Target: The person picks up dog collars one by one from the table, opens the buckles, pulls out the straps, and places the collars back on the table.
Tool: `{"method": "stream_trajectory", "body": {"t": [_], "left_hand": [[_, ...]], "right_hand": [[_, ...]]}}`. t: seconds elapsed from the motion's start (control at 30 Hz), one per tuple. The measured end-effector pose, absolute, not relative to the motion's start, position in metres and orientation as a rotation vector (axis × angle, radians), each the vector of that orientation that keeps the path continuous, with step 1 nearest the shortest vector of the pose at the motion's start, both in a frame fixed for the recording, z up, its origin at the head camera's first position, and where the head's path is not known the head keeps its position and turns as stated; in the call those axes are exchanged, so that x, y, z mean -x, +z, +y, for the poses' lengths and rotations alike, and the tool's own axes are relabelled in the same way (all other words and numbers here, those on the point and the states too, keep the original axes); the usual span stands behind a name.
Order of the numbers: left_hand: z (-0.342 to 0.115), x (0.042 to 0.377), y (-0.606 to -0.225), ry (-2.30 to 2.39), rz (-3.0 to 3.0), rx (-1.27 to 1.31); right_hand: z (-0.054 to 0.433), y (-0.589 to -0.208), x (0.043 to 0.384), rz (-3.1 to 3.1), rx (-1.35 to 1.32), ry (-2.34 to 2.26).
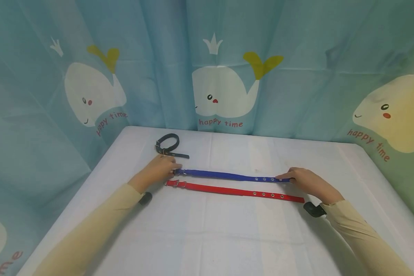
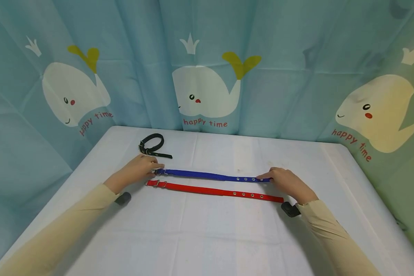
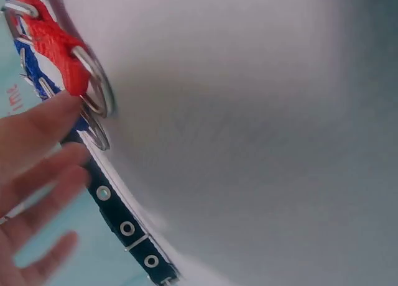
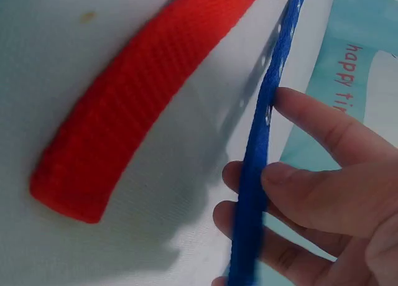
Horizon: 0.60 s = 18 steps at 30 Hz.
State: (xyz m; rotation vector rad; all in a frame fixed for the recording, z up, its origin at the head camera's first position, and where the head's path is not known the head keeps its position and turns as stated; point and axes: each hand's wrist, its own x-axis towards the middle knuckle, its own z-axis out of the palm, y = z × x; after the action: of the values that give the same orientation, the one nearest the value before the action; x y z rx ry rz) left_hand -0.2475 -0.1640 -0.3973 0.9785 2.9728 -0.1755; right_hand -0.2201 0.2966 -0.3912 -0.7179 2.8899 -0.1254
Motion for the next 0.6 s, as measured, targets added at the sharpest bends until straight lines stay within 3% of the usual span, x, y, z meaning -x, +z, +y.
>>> {"method": "stream_trajectory", "body": {"t": [0.2, 0.33, 0.6], "left_hand": [[-0.164, 0.241, -0.393, -0.135, 2.990, -1.107], [-0.169, 0.240, -0.391, -0.068, 3.011, -1.051], [-0.198, 0.254, -0.385, 0.048, 3.193, -1.014]], "right_hand": [[0.294, -0.389, 0.223, 2.894, 0.749, -0.101], [0.281, -0.382, 0.227, 2.966, 0.809, -0.099], [0.219, -0.357, 0.251, 3.092, 1.029, -0.182]]}}
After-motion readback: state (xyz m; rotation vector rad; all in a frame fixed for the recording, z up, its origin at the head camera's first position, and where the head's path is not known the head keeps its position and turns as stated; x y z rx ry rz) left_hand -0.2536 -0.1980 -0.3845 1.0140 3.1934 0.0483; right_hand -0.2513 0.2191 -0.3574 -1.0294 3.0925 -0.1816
